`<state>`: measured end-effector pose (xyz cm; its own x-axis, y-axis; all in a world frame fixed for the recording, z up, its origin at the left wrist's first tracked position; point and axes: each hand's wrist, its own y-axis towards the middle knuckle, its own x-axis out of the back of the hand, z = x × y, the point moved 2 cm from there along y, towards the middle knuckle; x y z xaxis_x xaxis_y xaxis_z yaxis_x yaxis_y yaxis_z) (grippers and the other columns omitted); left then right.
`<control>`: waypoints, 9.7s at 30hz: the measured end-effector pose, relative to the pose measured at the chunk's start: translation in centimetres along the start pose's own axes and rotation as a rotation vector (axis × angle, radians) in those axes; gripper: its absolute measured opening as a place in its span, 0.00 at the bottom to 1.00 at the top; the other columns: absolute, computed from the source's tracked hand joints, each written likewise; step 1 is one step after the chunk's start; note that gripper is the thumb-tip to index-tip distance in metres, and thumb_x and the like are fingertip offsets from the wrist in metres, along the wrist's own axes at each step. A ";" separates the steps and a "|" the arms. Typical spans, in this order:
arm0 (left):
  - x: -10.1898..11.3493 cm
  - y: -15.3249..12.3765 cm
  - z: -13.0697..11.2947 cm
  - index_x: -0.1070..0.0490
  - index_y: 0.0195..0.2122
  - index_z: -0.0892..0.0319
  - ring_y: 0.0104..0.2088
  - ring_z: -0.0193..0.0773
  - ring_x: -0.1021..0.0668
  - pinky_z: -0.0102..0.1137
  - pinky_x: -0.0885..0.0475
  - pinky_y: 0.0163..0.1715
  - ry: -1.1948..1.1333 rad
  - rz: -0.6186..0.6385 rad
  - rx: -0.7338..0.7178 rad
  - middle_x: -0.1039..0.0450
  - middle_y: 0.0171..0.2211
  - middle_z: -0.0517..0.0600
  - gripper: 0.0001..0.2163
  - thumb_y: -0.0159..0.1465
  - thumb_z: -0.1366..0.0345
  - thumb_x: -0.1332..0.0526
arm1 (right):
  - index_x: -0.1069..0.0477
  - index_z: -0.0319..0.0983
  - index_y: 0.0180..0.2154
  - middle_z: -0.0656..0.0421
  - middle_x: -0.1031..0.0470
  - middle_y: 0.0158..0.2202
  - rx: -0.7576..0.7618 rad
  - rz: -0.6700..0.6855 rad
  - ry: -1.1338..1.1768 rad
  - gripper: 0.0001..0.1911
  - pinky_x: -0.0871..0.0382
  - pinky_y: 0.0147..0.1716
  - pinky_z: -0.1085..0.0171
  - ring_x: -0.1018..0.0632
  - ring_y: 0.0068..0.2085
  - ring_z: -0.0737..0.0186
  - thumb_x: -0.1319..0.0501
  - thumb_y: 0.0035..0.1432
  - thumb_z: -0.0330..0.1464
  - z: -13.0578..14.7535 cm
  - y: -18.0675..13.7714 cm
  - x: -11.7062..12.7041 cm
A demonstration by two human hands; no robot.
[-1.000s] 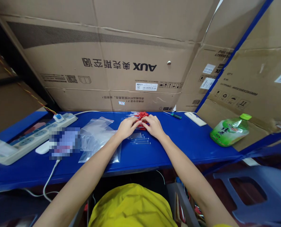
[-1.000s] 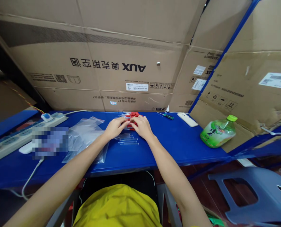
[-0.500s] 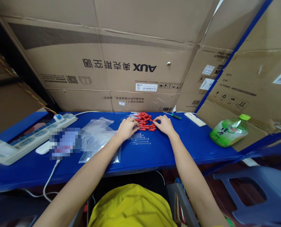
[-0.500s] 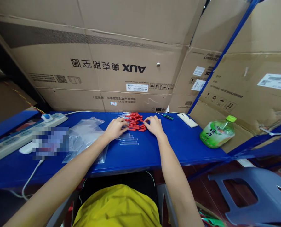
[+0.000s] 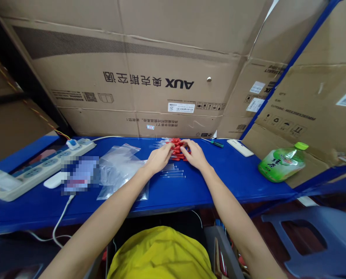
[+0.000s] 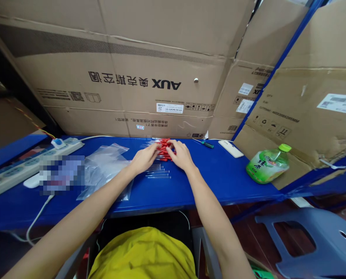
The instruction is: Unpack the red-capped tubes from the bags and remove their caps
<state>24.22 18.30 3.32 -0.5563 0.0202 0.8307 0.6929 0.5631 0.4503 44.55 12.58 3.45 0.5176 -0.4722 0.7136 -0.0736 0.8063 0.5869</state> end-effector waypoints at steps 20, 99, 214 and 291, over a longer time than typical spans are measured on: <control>0.9 -0.1 -1.4 0.31 0.51 0.58 0.45 0.49 0.15 0.37 0.26 0.43 0.285 0.267 0.061 0.18 0.44 0.59 0.13 0.77 0.66 0.54 | 0.27 0.39 0.43 0.50 0.20 0.46 0.226 0.089 -0.419 0.09 0.37 0.45 0.57 0.24 0.47 0.52 0.42 0.72 0.36 2.8 0.2 -1.4; 0.9 -1.0 0.8 0.23 0.45 0.55 0.46 0.41 0.19 0.31 0.27 0.45 0.122 0.261 -0.102 0.19 0.44 0.51 0.11 0.75 0.61 0.45 | 0.23 0.41 0.47 0.52 0.20 0.48 0.044 0.152 -0.302 0.10 0.36 0.48 0.56 0.26 0.50 0.52 0.44 0.74 0.34 -3.9 -1.3 -0.8; 0.4 -1.2 1.8 0.20 0.42 0.53 0.44 0.41 0.19 0.31 0.28 0.40 0.145 0.073 0.001 0.19 0.42 0.49 0.10 0.73 0.60 0.41 | 0.24 0.42 0.45 0.54 0.21 0.43 0.190 0.034 -0.295 0.08 0.33 0.46 0.55 0.26 0.45 0.53 0.42 0.73 0.35 -3.0 -1.9 0.6; 1.8 -1.0 1.5 0.28 0.51 0.52 0.48 0.43 0.17 0.32 0.28 0.45 0.099 0.112 -0.002 0.18 0.48 0.51 0.18 0.79 0.54 0.55 | 0.24 0.40 0.48 0.50 0.21 0.45 0.016 -0.113 -0.369 0.17 0.33 0.48 0.58 0.24 0.47 0.52 0.50 0.76 0.36 -3.2 -1.2 0.8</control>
<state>21.85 19.01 3.83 -0.4273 0.0014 0.9041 0.7492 0.5602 0.3532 47.81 12.39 2.06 0.1816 -0.6566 0.7320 -0.0481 0.7376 0.6736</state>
